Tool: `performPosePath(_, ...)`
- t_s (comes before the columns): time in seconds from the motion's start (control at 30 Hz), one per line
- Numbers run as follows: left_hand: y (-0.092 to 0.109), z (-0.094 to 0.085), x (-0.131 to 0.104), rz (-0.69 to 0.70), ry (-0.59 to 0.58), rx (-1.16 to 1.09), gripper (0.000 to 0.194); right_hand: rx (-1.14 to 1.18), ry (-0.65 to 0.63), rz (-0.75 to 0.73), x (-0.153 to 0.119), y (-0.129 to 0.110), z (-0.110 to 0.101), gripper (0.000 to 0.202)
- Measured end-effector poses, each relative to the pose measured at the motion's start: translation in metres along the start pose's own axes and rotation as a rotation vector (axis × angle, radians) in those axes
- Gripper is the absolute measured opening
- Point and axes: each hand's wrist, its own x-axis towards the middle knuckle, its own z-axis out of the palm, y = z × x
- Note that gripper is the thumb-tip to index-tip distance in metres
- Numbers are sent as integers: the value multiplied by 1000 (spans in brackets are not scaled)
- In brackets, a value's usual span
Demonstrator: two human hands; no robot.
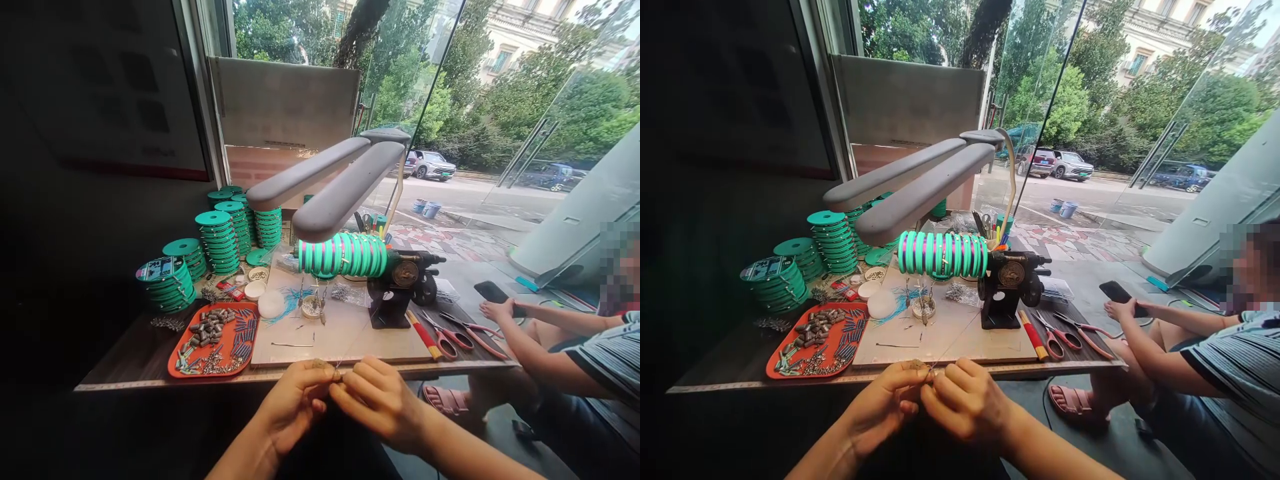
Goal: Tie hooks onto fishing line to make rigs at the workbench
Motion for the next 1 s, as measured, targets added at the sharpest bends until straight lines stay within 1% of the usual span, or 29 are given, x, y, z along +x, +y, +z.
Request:
performPosePath(0.03,-1,1,0,-19,-10,-27,22,3,11,-16,-4,-2,5,31)
performPosePath(0.07,-1,2,-1,-29,-13,-52,22,25,51,-2,-6,-4,11,30)
performPosePath(0.1,-2,3,-2,-28,-8,-75,22,77,105,50,-8,-6,17,29)
performPosePath(0.13,-3,4,-3,-21,3,-99,21,167,152,145,-9,-8,22,29)
performPosePath(0.17,-3,4,-4,-13,12,-117,20,294,182,282,-12,-10,27,29)
performPosePath(0.2,-3,5,-5,-2,9,-114,19,457,182,456,-15,-12,30,30)
performPosePath(0.23,-3,5,-5,21,-8,-77,19,643,146,648,-18,-15,33,33)
performPosePath(0.27,-3,4,-6,68,-32,3,19,832,69,827,-22,-17,34,39)
performPosePath(0.3,-2,4,-6,149,-54,131,19,995,-36,978,-25,-19,34,47)
performPosePath(0.33,-2,3,-6,267,-60,296,19,1111,-133,1091,-28,-22,32,55)
performPosePath(0.37,-2,2,-7,406,-45,480,18,1168,-209,1163,-29,-24,30,59)
performPosePath(0.4,-3,1,-7,544,-11,658,17,1170,-256,1190,-29,-27,26,60)
performPosePath(0.43,-4,0,-7,670,33,820,16,1128,-274,1175,-28,-29,22,58)
performPosePath(0.5,-9,-4,-7,873,93,1078,14,997,-260,1045,-21,-32,11,48)
performPosePath(0.57,-17,-9,-4,1096,136,1227,15,901,-246,892,-7,-30,0,37)
performPosePath(0.6,-21,-11,-2,1231,167,1268,15,878,-251,859,2,-27,-5,32)
performPosePath(0.63,-25,-14,1,1358,205,1298,15,870,-263,862,12,-22,-9,28)
performPosePath(0.7,-31,-19,6,1552,298,1357,16,891,-307,960,34,-10,-14,22)
performPosePath(0.77,-35,-21,9,1650,405,1428,20,951,-388,1121,56,5,-14,18)
performPosePath(0.83,-35,-23,11,1692,508,1471,21,1022,-504,1243,73,17,-10,14)
performPosePath(0.9,-34,-23,13,1709,563,1491,20,1067,-625,1277,85,26,-4,10)
performPosePath(1.0,-31,-24,13,1721,565,1510,20,1085,-732,1259,95,33,2,9)
